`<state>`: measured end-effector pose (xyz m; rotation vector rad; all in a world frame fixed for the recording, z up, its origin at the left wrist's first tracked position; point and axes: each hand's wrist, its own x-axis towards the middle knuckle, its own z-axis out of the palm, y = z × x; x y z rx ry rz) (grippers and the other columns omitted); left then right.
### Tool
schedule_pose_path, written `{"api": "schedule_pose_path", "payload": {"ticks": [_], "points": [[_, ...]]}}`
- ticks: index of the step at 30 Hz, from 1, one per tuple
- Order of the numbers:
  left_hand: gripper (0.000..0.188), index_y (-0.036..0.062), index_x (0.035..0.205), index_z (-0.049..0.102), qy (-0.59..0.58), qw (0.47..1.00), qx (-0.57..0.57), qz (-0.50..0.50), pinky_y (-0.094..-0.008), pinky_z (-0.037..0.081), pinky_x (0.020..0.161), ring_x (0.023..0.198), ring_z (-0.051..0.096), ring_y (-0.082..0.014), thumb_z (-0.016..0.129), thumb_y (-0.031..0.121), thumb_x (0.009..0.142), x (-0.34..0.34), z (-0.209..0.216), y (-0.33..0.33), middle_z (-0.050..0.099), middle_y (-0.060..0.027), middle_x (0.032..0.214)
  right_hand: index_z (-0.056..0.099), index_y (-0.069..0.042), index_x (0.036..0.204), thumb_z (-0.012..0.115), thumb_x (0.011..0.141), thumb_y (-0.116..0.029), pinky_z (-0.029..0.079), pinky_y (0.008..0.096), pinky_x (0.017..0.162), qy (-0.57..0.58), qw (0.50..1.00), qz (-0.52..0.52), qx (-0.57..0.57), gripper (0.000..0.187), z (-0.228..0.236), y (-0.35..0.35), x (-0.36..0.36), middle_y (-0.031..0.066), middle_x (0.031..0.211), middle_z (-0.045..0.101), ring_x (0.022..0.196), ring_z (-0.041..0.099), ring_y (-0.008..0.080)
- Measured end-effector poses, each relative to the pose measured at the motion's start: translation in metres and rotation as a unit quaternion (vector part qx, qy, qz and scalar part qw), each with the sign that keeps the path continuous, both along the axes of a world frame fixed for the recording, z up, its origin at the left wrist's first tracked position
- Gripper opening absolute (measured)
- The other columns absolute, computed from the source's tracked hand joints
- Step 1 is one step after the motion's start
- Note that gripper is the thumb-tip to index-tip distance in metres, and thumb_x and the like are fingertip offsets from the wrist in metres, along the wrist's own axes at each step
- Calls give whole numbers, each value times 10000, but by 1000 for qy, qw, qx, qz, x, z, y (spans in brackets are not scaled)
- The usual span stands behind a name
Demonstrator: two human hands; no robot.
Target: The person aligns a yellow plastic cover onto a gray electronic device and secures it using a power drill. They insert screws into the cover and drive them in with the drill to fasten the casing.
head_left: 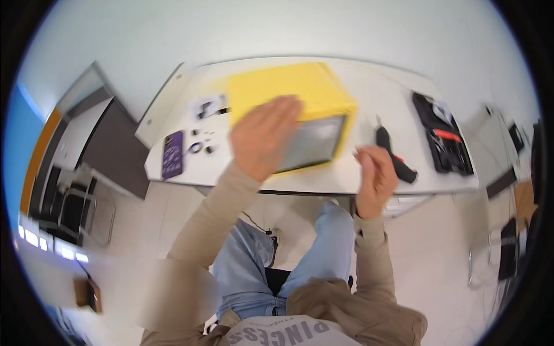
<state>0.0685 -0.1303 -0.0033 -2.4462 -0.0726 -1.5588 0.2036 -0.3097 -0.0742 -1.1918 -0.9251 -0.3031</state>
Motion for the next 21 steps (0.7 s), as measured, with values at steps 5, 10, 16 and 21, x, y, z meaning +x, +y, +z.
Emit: {"api": "schedule_pose_path", "payload": {"ticks": [5, 10, 16, 21], "points": [[318, 57, 1102, 686, -32, 999, 2, 3, -358, 564, 855, 1044, 673, -239, 723, 138, 797, 3, -3, -3, 692, -77, 1144, 636, 21, 907, 626, 776, 44, 522, 332, 583, -273, 939, 184, -101, 134, 27, -12, -76, 119, 818, 644, 669, 628, 250], [308, 34, 1121, 657, -38, 999, 7, 12, -358, 555, 884, 1063, 657, -240, 654, 127, 827, 2, -14, 4, 670, -92, 1158, 653, -26, 973, 679, 723, -23, 517, 340, 569, -379, 874, 290, -95, 251, 86, 28, -137, 93, 828, 634, 683, 638, 241], [364, -4, 1131, 647, -64, 998, 12, -7, -364, 546, 904, 1070, 649, -263, 633, 116, 789, 10, -19, 6, 664, -131, 1167, 636, -40, 998, 603, 870, -60, 492, 453, 677, -481, 775, 237, -335, 133, 121, 140, -155, 133, 845, 618, 803, 631, 360], [371, -37, 1101, 659, -41, 999, 9, -11, -380, 538, 918, 1075, 644, -302, 629, 151, 782, 1, -15, 8, 665, -170, 1149, 658, -56, 1044, 526, 881, -3, 537, 477, 762, -558, 656, 139, -490, 217, 96, 240, -165, 166, 952, 670, 921, 663, 364]]}}
